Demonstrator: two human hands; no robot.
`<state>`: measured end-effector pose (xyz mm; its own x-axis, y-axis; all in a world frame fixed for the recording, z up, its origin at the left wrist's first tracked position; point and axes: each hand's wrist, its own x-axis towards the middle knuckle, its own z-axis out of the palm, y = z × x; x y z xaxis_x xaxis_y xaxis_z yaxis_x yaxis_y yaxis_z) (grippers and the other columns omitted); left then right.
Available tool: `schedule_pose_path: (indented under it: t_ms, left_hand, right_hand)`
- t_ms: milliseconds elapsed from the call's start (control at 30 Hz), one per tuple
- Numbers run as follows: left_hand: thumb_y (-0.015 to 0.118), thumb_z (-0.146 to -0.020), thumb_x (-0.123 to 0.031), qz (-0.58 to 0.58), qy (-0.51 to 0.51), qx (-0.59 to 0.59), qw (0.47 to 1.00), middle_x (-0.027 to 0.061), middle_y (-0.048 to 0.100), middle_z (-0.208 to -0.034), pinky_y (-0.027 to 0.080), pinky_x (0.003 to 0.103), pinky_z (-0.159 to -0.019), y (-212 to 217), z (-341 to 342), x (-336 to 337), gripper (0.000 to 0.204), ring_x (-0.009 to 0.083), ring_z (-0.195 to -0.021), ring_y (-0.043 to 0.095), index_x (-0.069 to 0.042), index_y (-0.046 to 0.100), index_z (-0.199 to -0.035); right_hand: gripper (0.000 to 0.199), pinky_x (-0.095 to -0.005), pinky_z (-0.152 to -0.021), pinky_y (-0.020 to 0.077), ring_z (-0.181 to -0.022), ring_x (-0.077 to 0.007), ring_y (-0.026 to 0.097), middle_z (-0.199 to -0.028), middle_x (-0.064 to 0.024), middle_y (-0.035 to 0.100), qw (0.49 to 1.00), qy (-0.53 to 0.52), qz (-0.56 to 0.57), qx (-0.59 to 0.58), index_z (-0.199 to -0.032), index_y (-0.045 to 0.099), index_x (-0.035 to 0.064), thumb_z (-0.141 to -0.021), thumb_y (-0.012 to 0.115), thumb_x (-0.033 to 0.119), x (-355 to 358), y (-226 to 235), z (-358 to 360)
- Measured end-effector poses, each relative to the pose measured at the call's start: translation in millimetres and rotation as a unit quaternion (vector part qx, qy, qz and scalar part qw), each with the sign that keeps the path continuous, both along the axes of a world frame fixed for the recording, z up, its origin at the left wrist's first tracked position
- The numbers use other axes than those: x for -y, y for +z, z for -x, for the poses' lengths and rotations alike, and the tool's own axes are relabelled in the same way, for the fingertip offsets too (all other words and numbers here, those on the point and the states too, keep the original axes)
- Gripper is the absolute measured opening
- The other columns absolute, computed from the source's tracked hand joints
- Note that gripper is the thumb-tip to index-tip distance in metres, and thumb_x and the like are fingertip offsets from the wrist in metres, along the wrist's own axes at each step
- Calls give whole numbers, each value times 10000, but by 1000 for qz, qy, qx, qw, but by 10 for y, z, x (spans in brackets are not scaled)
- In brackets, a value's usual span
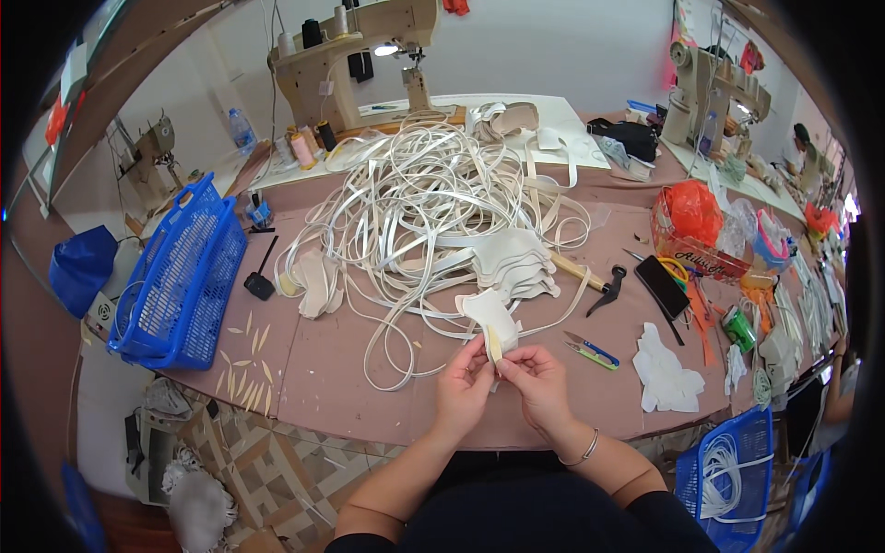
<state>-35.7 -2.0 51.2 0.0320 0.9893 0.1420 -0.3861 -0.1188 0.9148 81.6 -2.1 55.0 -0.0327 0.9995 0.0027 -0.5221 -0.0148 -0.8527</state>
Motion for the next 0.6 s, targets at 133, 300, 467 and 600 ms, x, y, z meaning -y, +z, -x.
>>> schedule_pose_path:
  t_ms: [133,300,467,600]
  left_hand:
    - [472,-849,68,1,-1,5,1000,115,551,-1120,438,232,-823,7,1,5,436,143,-1005,544,39,382,-1275]
    - [472,-850,67,8,3,2,1000,111,550,-1123,434,230,-830,13,4,9,432,139,-1005,544,39,386,-1272]
    - [473,-850,68,5,8,7,1000,110,551,-1117,435,233,-837,13,-13,18,428,141,-1002,545,40,389,-1269]
    - [468,-849,73,-2,8,10,1000,105,549,-1114,438,238,-837,8,-19,21,426,144,-1001,545,42,389,-1266]
  right_hand:
    - [142,-249,-717,491,-748,-124,582,-825,-85,610,1000,4,8,0,-886,550,-11,-775,638,-17,11,3,6]
    - [135,-246,-715,490,-739,-121,578,-822,-80,609,1000,7,10,1,-881,554,-8,-775,637,-17,17,-4,-5]
    - [132,-248,-706,493,-736,-124,581,-821,-84,608,1000,9,13,-10,-878,553,-9,-776,636,-16,9,-12,-8]
    - [116,-217,-691,487,-735,-102,582,-818,-79,612,1000,8,11,-3,-880,552,-16,-793,627,-2,9,-6,-2]
